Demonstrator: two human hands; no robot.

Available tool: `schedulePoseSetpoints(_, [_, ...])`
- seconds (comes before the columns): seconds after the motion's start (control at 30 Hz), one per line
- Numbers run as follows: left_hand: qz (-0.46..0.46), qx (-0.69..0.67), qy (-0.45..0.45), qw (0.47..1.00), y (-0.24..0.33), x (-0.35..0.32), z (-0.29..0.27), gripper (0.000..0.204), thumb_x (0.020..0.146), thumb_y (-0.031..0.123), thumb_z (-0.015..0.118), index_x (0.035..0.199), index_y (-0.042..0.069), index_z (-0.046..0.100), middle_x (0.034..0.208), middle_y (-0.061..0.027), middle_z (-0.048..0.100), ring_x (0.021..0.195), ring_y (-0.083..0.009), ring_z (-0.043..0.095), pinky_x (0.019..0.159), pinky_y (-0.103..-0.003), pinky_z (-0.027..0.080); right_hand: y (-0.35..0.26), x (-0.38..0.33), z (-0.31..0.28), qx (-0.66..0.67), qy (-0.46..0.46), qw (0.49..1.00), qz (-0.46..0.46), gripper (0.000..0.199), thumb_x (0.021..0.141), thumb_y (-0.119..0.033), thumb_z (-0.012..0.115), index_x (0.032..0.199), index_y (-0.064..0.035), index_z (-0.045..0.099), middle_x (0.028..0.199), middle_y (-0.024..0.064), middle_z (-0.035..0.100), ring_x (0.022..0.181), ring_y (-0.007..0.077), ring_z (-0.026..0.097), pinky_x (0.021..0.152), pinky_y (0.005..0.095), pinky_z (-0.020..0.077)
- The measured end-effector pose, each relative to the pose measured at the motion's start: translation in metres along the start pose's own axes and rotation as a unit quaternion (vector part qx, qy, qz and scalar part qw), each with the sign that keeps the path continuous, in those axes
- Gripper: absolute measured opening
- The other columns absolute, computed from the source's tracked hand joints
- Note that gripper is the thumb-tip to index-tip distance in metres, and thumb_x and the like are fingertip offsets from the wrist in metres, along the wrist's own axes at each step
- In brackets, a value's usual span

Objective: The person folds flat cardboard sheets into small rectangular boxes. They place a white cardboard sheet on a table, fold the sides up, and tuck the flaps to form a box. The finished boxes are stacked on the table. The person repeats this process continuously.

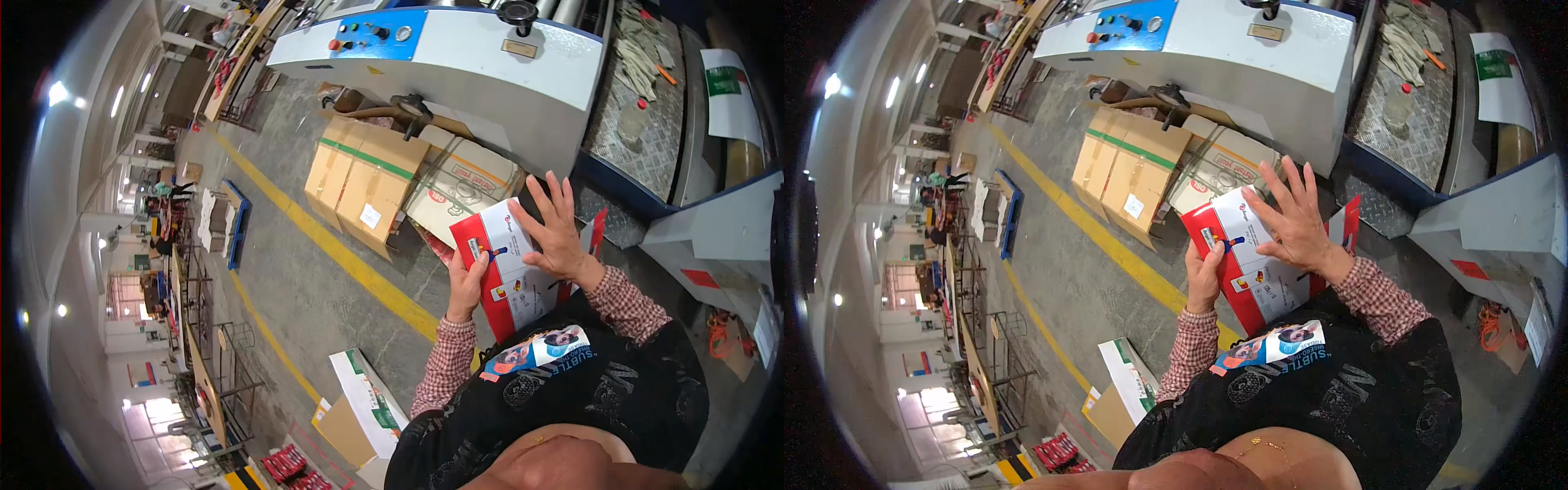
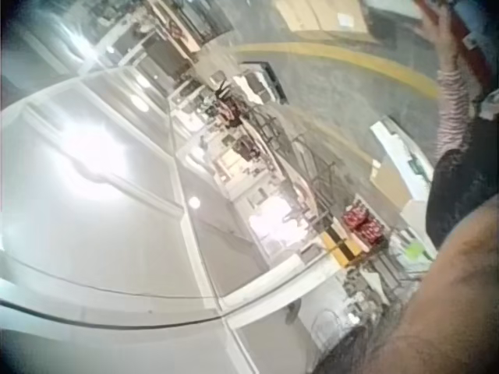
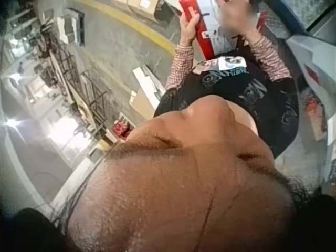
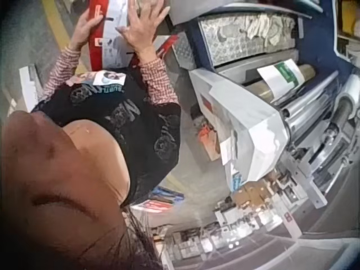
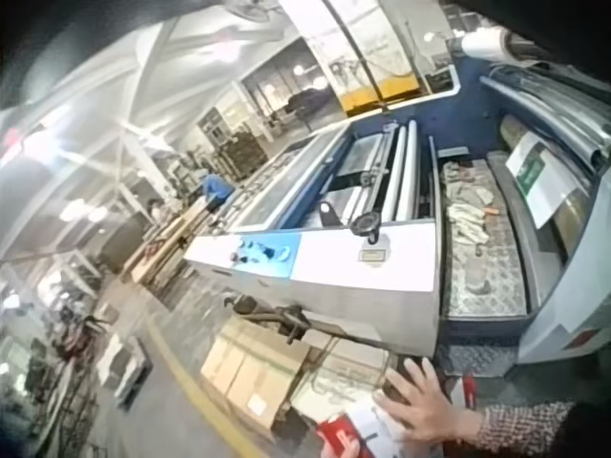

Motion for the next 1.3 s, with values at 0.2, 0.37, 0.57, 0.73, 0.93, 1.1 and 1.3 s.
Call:
schedulePoseSetpoints(0.2, [0.014,-0.024,0.012,1.000,0.008,-0.014,-0.007,0.045,0.096,0.011,0.056,0.138,-0.002,0.044,0.127,-0.0116,0.059,0.111,-0.0192,0.060,0.096,-0.035,0.050,-0.018,0.013,-0.006,0.005,0.008,1.000,-0.021,0.085,0.092,-0.075,0.026,0.143,-0.0123,0.050,0.160,0.0178,0.023,0.148,0.0428,0.011,0.116,0.0627,0.0015])
schedulePoseSetpoints(0.37, [0.024,-0.023,0.042,0.999,0.015,-0.030,-0.022,0.044,0.096,0.010,0.056,0.137,-0.001,0.044,0.125,-0.0110,0.060,0.110,-0.0188,0.061,0.094,-0.034,0.051,-0.035,0.026,-0.005,0.020,0.000,0.999,-0.038,0.087,0.092,-0.075,0.026,0.146,-0.0098,0.046,0.160,0.0185,0.023,0.149,0.0431,0.010,0.117,0.0617,0.0018])
schedulePoseSetpoints(0.57, [0.042,-0.022,0.061,0.997,0.018,-0.042,-0.036,0.045,0.096,0.008,0.055,0.138,-0.001,0.043,0.126,-0.0113,0.059,0.111,-0.0198,0.061,0.095,-0.035,0.051,-0.052,0.028,0.002,0.007,-0.002,0.998,-0.068,0.085,0.092,-0.074,0.027,0.145,-0.0109,0.048,0.160,0.0183,0.022,0.149,0.0415,0.010,0.117,0.0611,0.0017])
schedulePoseSetpoints(0.73, [0.043,-0.063,0.075,0.994,0.030,-0.041,-0.034,0.045,0.095,0.007,0.054,0.139,-0.001,0.043,0.127,-0.0123,0.059,0.110,-0.0205,0.062,0.095,-0.035,0.052,-0.059,0.035,0.005,0.012,-0.009,0.994,-0.111,0.083,0.092,-0.074,0.026,0.144,-0.0134,0.050,0.160,0.0183,0.022,0.150,0.0411,0.010,0.117,0.0612,0.0018])
schedulePoseSetpoints(0.93, [0.053,-0.067,0.122,0.989,0.044,-0.041,-0.036,0.044,0.096,0.007,0.054,0.137,-0.002,0.044,0.124,-0.0127,0.061,0.107,-0.0203,0.063,0.092,-0.034,0.054,-0.060,0.062,0.006,0.050,-0.031,0.990,-0.132,0.081,0.094,-0.073,0.025,0.142,-0.0137,0.053,0.160,0.0215,0.022,0.149,0.0431,0.010,0.117,0.0606,0.0008])
schedulePoseSetpoints(1.1, [0.066,-0.065,0.168,0.981,0.061,-0.044,-0.043,0.042,0.096,0.006,0.054,0.136,-0.003,0.045,0.123,-0.0129,0.062,0.107,-0.0194,0.063,0.093,-0.034,0.053,-0.069,0.085,0.010,0.076,-0.036,0.982,-0.169,0.080,0.094,-0.073,0.024,0.145,-0.0172,0.050,0.161,0.0187,0.021,0.149,0.0422,0.009,0.117,0.0613,0.0005])
schedulePoseSetpoints(1.3, [0.079,-0.061,0.231,0.968,0.071,-0.058,-0.060,0.043,0.095,0.007,0.054,0.135,-0.002,0.044,0.124,-0.0145,0.061,0.108,-0.0221,0.064,0.093,-0.036,0.054,-0.081,0.105,0.024,0.120,-0.052,0.968,-0.214,0.082,0.093,-0.074,0.024,0.148,-0.0172,0.045,0.162,0.0153,0.020,0.151,0.0385,0.007,0.117,0.0613,-0.0001])
Point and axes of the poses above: each hand's wrist, its own x-axis towards the middle knuckle, its own z-axis out of the palm, y = z × x, the point moved 8 cm from there along x, towards the middle knuckle
